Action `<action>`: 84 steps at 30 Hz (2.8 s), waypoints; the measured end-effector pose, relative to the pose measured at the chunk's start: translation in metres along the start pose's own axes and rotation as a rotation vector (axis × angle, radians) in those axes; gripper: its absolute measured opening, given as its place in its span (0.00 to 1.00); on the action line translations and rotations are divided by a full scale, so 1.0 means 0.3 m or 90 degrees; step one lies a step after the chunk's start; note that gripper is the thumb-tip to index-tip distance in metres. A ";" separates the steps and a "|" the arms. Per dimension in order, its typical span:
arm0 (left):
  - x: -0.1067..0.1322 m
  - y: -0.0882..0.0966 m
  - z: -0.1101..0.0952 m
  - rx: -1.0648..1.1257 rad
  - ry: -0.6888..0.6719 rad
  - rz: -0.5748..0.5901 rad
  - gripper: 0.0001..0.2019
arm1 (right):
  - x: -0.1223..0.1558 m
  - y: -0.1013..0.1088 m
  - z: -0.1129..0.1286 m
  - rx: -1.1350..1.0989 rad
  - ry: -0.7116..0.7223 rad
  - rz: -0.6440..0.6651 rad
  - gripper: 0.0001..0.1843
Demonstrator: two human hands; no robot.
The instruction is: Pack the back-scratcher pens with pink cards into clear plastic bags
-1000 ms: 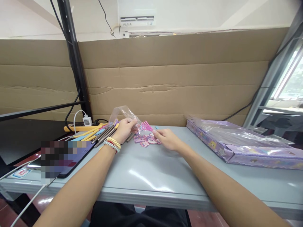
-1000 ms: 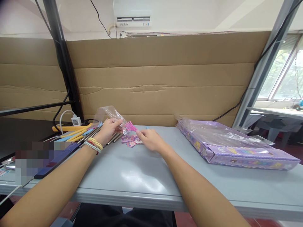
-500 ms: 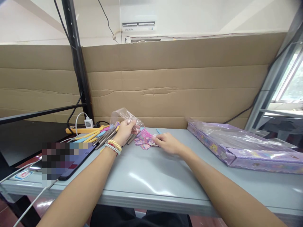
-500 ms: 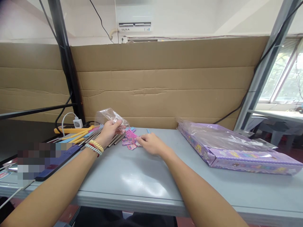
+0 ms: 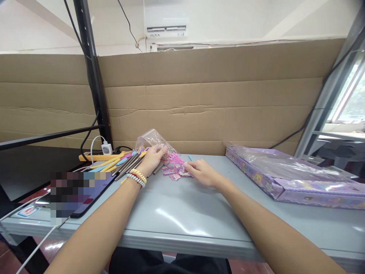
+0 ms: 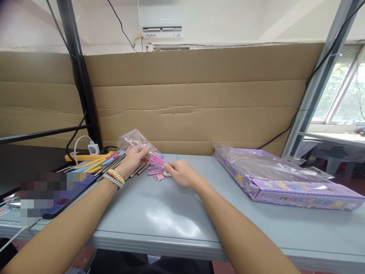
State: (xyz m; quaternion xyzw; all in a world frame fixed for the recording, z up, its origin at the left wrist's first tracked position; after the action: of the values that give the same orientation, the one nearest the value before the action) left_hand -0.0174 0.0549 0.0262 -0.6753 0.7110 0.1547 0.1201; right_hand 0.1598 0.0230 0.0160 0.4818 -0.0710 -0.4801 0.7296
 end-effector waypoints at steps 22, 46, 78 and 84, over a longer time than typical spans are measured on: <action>0.017 -0.016 -0.024 0.114 0.007 0.041 0.19 | -0.003 0.009 -0.013 0.026 0.009 -0.042 0.24; 0.060 -0.092 -0.023 -0.072 -0.005 0.235 0.17 | -0.005 0.013 -0.008 0.026 0.017 -0.055 0.26; 0.052 -0.088 0.005 -0.011 0.053 0.195 0.17 | -0.008 0.029 0.003 -0.008 -0.003 -0.098 0.26; 0.010 0.006 -0.011 0.192 -0.009 0.018 0.14 | -0.009 0.028 -0.005 -0.012 0.007 -0.111 0.25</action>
State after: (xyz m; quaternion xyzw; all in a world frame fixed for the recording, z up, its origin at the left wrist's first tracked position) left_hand -0.0192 0.0508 0.0284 -0.6385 0.7347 0.0529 0.2231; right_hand 0.1647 0.0266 0.0228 0.4816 -0.0199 -0.5401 0.6899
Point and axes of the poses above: each hand's wrist, its own x-axis away from the middle knuckle, its own y-axis out of the back of the hand, z = x × y, the point moved 5 cm from there along -x, towards the middle knuckle, and after that the axes turned 3 degrees about -x, right-handed, at the moved point
